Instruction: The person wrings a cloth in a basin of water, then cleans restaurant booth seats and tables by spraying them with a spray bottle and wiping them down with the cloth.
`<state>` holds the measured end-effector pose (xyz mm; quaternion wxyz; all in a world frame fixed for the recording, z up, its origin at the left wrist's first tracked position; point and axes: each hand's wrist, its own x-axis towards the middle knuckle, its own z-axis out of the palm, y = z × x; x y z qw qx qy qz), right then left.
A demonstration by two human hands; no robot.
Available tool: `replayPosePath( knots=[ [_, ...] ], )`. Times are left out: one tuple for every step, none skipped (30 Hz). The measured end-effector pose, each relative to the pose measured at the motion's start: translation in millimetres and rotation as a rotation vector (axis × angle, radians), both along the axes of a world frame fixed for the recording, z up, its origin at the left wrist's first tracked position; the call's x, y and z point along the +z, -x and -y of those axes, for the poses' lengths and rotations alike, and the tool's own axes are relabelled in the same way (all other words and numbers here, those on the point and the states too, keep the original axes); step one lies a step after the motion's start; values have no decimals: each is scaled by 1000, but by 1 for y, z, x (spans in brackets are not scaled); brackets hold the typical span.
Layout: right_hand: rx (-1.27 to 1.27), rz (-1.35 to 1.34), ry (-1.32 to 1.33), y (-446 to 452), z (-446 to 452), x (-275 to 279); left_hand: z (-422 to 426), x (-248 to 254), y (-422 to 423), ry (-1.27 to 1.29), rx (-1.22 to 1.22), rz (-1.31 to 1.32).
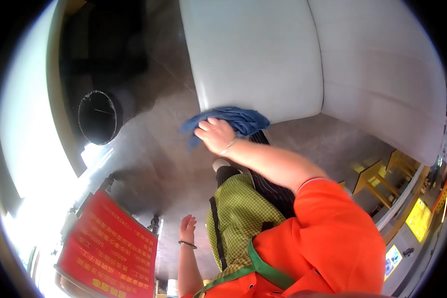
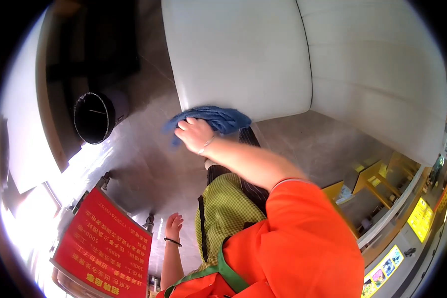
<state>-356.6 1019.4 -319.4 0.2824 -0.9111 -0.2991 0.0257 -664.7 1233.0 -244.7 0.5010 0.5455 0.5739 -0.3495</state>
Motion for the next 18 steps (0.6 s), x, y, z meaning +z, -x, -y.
replayPosePath(
  knots=[
    [78, 32, 23, -2, 24, 4, -6, 5, -3, -2, -38, 60],
    [162, 62, 46, -6, 57, 10, -12, 12, -6, -6, -47, 46],
    [114, -79, 167, -11, 95, 17, -15, 14, -11, 0, -17, 113],
    [62, -58, 283, -11, 140, 18, -17, 14, -14, 8, 16, 181],
    [30, -211, 510, -18, 184, 25, -18, 14, -15, -1, 51, 169],
    [-130, -90, 457, -15, 231, 19, -19, 12, -11, -9, 64, 169],
    [-409, -169, 355, -26, 247, 29, -18, 11, -5, -20, 95, 134],
    [-604, -187, 323, -26, 242, 21, -16, 9, 1, -24, 120, 97],
    [-547, -98, 144, -16, 216, 2, -15, 2, 9, -24, 121, 94],
    [-408, -20, 119, -11, 159, 3, -14, -5, 20, -35, 109, 26],
    [-375, -78, 32, -3, 99, 9, -14, -6, 22, -47, 89, -42],
    [-343, -133, -60, 2, 45, 14, -16, -5, 23, -50, 77, -41],
    [-227, -225, -141, 4, 4, 11, -14, 0, 17, -29, 22, -24],
    [-36, -148, -51, 10, -22, 7, -11, 1, 9, -1, -36, -3],
    [69, -20, -62, 20, -29, -18, -9, 3, -2, 14, -83, 51],
    [164, 39, -124, 18, -18, -34, -12, 8, -16, 40, -117, 64],
    [201, -8, -147, 11, 2, -26, -11, 16, -30, 31, -106, 114],
    [252, -56, -175, 7, 31, -14, -7, 16, -37, 17, -80, 164]
  ],
)
